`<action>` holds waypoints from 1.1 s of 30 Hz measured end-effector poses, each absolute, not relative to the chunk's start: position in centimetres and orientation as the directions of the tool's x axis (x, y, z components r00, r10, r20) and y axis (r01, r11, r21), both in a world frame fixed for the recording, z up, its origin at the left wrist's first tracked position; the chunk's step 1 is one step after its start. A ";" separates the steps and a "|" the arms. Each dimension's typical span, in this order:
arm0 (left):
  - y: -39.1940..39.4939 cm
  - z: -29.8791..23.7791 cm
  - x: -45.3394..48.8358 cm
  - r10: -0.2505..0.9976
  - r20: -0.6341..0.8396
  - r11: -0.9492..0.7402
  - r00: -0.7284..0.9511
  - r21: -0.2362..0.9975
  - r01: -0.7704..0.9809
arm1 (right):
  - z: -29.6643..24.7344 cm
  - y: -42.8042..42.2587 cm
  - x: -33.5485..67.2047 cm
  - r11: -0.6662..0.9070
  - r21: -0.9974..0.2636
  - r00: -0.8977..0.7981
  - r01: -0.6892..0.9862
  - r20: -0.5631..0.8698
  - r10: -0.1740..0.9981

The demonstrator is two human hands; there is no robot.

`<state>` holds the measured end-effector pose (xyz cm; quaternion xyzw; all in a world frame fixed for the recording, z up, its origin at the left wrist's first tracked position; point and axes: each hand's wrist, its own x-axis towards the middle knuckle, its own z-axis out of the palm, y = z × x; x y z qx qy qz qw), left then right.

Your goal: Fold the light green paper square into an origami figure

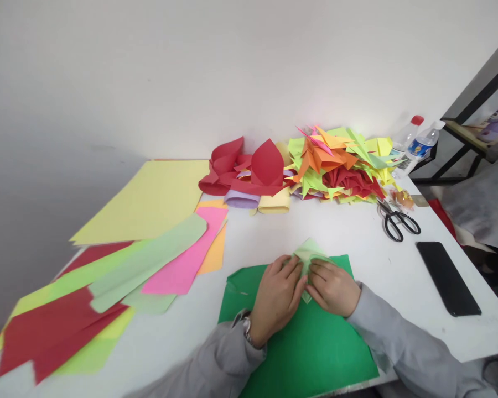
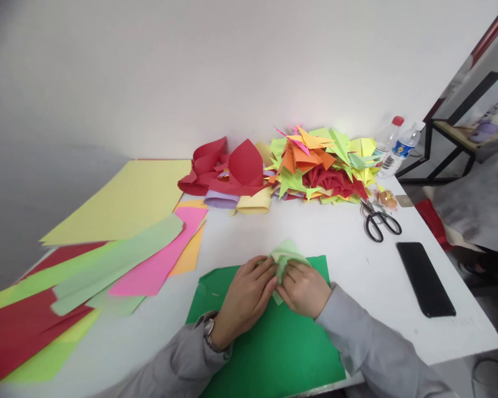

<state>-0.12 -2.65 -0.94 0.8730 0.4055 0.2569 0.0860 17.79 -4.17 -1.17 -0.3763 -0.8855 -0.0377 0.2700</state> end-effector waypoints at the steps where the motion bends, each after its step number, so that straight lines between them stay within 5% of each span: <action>1: -2.7 -1.0 -0.1 0.754 0.374 -0.654 0.540 0.353 0.669 | -1.2 -4.2 17.8 0.715 -0.142 -0.570 0.684 0.508 0.646; 22: -2.0 -1.0 0.0 0.713 0.379 -0.698 0.590 0.303 0.648 | -1.0 -4.1 17.8 0.704 -0.110 -0.558 0.702 0.530 0.639; 33: -1.7 -1.2 -0.2 0.725 0.420 -0.686 0.546 0.374 0.624 | -1.1 -4.2 17.2 0.600 -0.094 -0.535 0.794 0.361 0.764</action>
